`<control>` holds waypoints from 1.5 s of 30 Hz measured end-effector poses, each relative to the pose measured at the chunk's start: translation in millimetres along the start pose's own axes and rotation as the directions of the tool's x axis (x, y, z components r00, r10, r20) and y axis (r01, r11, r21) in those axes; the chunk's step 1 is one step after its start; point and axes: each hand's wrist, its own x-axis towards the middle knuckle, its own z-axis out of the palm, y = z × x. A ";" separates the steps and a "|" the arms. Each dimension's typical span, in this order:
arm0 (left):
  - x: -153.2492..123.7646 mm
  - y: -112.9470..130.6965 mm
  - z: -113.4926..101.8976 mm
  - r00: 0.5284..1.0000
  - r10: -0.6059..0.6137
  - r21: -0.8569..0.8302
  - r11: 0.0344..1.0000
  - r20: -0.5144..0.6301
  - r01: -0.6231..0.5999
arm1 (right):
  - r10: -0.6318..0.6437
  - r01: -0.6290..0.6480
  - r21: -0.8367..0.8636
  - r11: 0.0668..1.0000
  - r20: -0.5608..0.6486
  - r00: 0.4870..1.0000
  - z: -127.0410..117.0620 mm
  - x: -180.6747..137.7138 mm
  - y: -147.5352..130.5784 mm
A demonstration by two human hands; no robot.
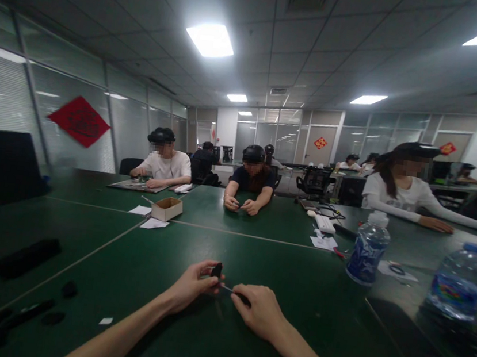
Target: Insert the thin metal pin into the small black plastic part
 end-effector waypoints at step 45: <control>4.1 -3.8 1.0 0.999 -0.033 -0.078 0.996 -0.036 0.030 | -0.010 0.010 -0.022 1.000 -0.022 1.000 6.9 0.8 6.0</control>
